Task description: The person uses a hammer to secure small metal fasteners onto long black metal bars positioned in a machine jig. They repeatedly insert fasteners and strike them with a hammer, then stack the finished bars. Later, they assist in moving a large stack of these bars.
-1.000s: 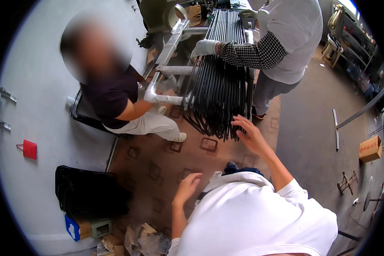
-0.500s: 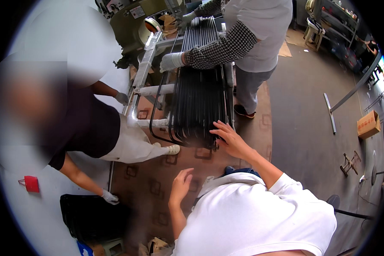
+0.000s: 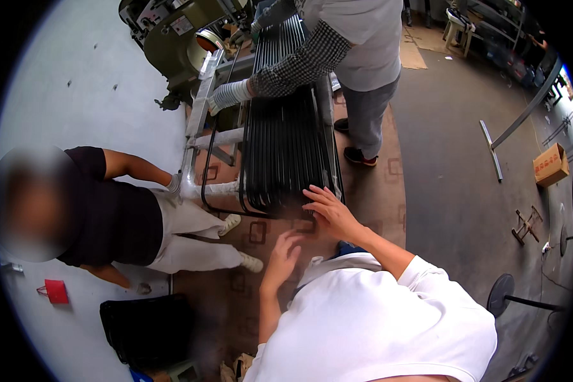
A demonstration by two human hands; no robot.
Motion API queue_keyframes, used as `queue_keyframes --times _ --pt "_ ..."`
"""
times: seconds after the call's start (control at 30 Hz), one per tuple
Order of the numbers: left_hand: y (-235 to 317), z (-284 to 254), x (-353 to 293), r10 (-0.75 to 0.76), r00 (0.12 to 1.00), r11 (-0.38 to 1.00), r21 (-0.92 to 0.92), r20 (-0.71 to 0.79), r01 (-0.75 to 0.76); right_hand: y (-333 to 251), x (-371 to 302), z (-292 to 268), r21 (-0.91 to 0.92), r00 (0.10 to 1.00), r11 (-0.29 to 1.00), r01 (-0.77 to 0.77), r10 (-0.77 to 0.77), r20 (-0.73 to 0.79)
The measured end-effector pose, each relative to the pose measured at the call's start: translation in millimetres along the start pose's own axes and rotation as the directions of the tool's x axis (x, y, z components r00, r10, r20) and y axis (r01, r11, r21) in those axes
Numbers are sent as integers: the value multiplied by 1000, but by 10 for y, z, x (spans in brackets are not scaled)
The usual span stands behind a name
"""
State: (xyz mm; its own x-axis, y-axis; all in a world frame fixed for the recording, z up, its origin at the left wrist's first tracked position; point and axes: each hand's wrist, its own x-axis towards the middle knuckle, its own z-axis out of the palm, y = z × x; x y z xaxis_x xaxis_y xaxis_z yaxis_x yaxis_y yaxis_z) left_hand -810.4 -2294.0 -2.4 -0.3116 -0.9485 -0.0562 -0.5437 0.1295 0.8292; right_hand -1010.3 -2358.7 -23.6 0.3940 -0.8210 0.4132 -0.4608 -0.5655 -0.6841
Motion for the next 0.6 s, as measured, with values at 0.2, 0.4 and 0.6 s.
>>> queue_keyframes --times 0.2,0.4,0.6 --pt "89 -10 110 22 980 998 -50 -200 -32 -15 38 42 -2 1000 1000 0 0 -13" --pt "335 146 257 214 971 975 82 -108 -206 3 19 37 -7 1000 1000 1 -1 -15" --pt "289 260 252 236 968 971 43 -89 -233 1 23 25 -7 999 999 32 -33 -12"
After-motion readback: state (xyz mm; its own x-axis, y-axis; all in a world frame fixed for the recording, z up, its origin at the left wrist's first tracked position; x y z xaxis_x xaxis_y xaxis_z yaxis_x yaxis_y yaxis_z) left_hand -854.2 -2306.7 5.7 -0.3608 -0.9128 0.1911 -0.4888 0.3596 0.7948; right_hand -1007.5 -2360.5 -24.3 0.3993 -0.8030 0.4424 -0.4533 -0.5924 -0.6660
